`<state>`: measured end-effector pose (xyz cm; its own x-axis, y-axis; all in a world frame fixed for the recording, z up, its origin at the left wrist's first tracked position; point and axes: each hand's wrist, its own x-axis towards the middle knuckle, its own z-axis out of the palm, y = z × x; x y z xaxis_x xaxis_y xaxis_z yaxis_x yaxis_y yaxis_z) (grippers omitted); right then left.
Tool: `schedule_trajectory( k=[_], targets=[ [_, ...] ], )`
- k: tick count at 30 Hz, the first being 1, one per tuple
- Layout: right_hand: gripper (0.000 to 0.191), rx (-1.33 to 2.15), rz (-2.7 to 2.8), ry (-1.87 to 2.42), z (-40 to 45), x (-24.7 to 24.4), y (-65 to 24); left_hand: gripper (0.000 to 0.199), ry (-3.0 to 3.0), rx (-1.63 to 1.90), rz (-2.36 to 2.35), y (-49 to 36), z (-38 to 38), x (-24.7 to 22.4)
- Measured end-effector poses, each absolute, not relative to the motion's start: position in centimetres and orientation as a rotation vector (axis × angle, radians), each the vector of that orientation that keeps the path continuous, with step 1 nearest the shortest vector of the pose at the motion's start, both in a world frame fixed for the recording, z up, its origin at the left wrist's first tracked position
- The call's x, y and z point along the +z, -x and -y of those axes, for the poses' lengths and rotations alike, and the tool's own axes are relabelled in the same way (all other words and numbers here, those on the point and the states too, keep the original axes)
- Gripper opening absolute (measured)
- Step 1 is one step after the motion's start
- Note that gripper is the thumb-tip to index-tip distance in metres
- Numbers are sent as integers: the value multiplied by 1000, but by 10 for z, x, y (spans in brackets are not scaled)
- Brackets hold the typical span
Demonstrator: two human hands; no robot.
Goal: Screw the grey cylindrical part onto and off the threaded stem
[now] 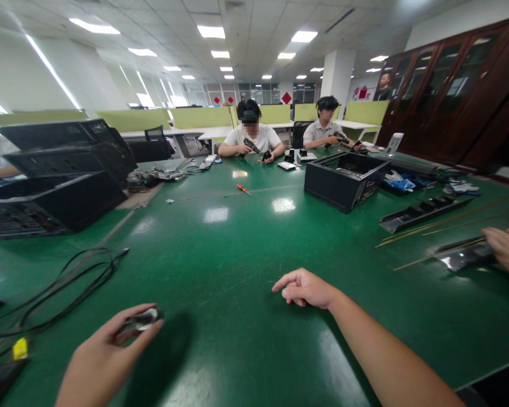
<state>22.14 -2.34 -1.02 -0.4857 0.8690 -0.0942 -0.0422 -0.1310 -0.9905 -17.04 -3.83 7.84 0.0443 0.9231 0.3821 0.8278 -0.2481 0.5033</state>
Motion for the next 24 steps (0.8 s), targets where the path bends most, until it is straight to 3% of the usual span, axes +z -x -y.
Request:
schedule_trajectory(
  k=[6, 10, 17, 20, 24],
  targets=[
    [38, 1524, 1172, 827, 13, -26, -219, 26, -2179, 735, -1147, 56, 14, 65],
    [38, 1351, 1032, 822, 2, -32, -216, 27, -2180, 723, -994, 3, 0, 52],
    [44, 1304, 1149, 776, 6, -28, -212, 36, -2097, 724, -1011, 9, -5, 13],
    [48, 1189, 1479, 851, 13, -25, -211, 46, -1936, 772, -1046, 12, 0, 4],
    [44, 1038, 1675, 910, 18, -21, -213, 31, -1847, 828, -1063, 11, 0, 3]
  ],
)
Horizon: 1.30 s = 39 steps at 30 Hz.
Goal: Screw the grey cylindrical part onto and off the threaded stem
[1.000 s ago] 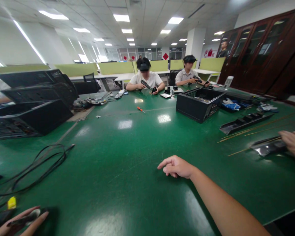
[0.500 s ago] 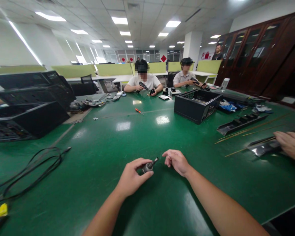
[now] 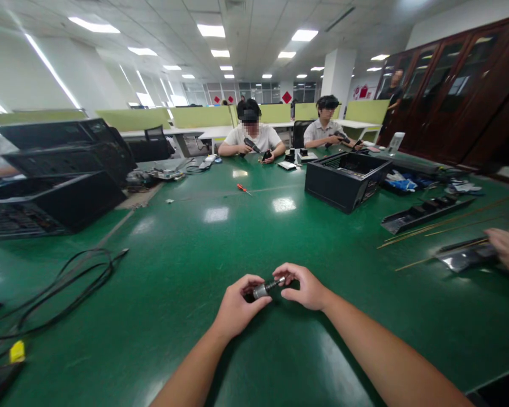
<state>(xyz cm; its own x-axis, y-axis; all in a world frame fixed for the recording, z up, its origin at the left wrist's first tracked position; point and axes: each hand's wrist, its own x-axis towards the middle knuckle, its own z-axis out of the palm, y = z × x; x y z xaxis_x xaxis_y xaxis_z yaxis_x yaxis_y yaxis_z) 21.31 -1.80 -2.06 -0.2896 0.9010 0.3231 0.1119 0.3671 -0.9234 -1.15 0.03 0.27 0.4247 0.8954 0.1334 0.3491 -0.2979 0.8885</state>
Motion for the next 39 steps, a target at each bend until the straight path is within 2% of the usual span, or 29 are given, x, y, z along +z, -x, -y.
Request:
schedule_trajectory(
  k=[4, 18, 39],
  targets=[
    [47, 880, 1795, 993, 23, -14, -213, 30, -1849, 860, -1044, 13, -3, 1],
    [21, 647, 1970, 1114, 32, -8, -204, 30, -1939, 812, -1004, 12, -1, 3],
    [5, 680, 1924, 1086, 34, -8, -201, 29, -1942, 786, -1004, 11, -1, 4]
  ],
)
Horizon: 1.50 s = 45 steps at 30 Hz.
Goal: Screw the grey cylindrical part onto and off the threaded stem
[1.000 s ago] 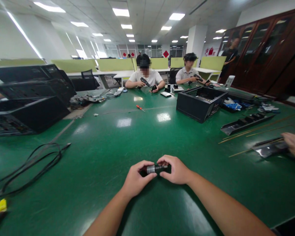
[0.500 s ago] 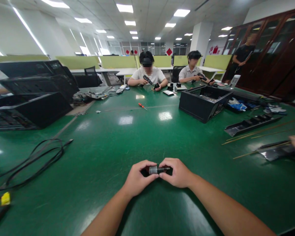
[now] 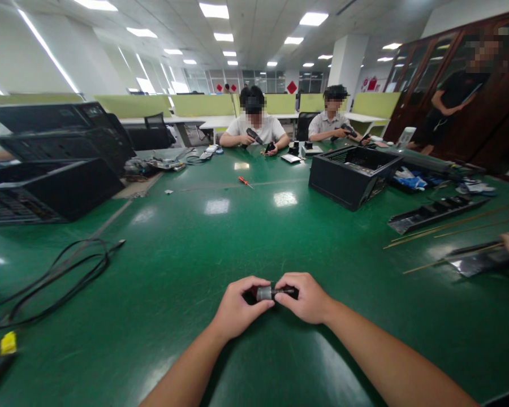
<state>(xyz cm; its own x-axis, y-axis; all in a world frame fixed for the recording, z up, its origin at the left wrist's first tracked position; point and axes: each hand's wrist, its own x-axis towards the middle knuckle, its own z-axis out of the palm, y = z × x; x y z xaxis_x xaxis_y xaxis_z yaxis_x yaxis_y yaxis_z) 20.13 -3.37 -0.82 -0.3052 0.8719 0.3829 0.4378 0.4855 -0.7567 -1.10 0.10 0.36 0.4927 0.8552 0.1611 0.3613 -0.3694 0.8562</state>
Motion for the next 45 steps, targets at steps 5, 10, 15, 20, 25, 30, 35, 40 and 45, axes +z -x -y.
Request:
schedule_trajectory(
  k=[5, 10, 15, 20, 25, 30, 35, 40, 45],
  targets=[
    [3, 667, 1907, 1111, 34, -9, -202, 30, -1925, 796, -1022, 11, -1, 5],
    [3, 673, 1905, 1114, 34, -8, -202, 30, -1939, 795, -1026, 11, 0, 6],
    [3, 655, 1910, 1120, 34, -8, -202, 30, -1948, 792, -1028, 11, -1, 5],
    [4, 644, 1906, 1129, 33, -7, -202, 30, -1944, 782, -1028, 11, -1, 4],
    [3, 643, 1902, 1135, 34, -8, -202, 29, -1949, 777, -1028, 11, -1, 5],
    [3, 638, 1907, 1137, 34, -8, -202, 29, -1955, 791, -1026, 10, -1, 6],
    [3, 634, 1909, 1140, 33, -7, -203, 29, -1947, 804, -1013, 11, 0, 5],
    [3, 636, 1911, 1144, 33, -8, -203, 29, -1948, 799, -1018, 11, -1, 5],
    [3, 643, 1906, 1146, 33, -8, -204, 29, -1937, 779, -1032, 11, -1, 6]
  ],
)
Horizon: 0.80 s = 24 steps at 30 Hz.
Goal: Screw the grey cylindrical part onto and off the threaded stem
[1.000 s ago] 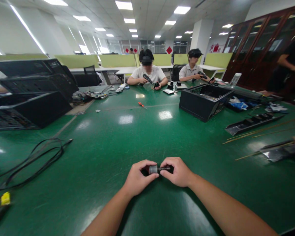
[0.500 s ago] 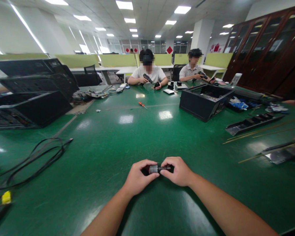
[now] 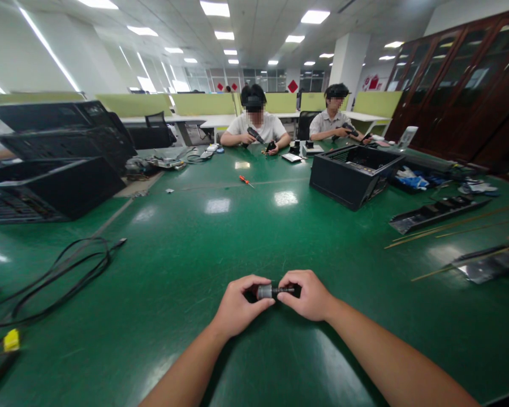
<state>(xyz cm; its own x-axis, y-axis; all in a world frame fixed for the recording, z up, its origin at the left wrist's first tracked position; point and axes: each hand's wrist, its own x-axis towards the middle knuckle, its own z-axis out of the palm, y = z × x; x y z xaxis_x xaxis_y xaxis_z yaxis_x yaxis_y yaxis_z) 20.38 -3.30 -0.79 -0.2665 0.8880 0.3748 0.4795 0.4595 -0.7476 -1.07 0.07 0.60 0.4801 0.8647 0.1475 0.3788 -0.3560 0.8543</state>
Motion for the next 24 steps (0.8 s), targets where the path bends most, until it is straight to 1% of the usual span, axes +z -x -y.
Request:
schedule_trajectory(
  k=[24],
  targets=[
    [3, 645, 1905, 1136, 33, -8, -207, 30, -1910, 805, -1019, 12, -2, 2]
  ],
)
